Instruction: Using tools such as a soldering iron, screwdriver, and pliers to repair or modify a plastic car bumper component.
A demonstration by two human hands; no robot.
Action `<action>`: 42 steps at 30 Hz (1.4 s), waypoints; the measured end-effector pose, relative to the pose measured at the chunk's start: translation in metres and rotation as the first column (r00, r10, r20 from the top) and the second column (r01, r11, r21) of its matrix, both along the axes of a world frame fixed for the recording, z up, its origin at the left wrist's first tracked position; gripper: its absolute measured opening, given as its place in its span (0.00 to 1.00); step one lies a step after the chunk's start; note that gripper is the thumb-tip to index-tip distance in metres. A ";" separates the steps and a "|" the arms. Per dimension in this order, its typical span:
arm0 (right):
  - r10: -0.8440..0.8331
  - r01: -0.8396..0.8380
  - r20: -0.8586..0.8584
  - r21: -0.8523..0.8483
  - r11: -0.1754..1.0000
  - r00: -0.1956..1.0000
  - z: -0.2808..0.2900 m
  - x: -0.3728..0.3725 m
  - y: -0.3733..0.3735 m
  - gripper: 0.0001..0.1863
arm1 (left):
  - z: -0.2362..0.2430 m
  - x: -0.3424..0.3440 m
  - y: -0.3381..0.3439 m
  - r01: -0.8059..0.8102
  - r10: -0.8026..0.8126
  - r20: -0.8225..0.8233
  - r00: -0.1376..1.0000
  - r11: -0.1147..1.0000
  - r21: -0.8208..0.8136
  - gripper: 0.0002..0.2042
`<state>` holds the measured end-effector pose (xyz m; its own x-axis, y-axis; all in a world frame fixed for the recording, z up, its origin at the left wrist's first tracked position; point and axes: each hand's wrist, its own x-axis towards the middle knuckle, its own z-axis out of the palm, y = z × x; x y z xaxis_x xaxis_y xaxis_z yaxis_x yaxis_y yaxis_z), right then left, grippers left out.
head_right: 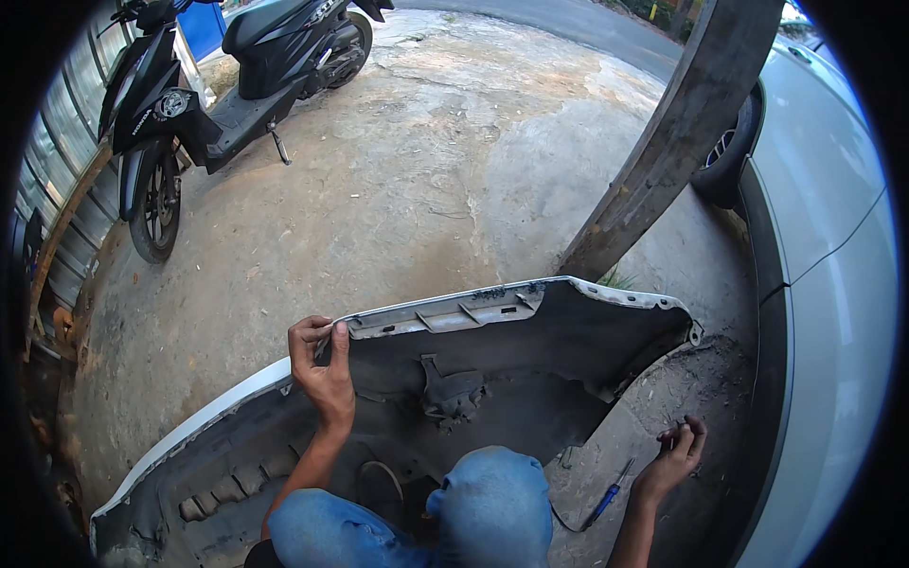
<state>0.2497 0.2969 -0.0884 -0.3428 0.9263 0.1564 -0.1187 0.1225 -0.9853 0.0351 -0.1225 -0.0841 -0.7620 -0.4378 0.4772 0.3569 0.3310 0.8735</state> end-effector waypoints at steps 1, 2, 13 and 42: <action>-0.095 0.098 0.037 -0.096 0.990 0.995 -0.023 0.017 0.005 0.09 | -0.003 0.001 -0.003 0.008 -0.008 0.007 1.000 1.000 0.013 0.11; -0.132 0.148 0.120 -0.137 0.979 0.984 -0.050 0.038 0.013 0.09 | -0.003 0.001 -0.004 0.017 -0.017 0.011 1.000 1.000 0.010 0.11; -0.296 0.515 0.566 -0.276 0.811 0.769 -0.226 0.144 0.016 0.14 | -0.003 -0.012 -0.017 0.058 -0.065 0.100 0.993 0.996 0.074 0.10; 0.015 0.109 0.448 -0.249 0.962 0.894 -0.087 0.091 -0.001 0.28 | 0.002 -0.003 0.010 0.048 -0.055 0.056 0.997 0.991 0.127 0.12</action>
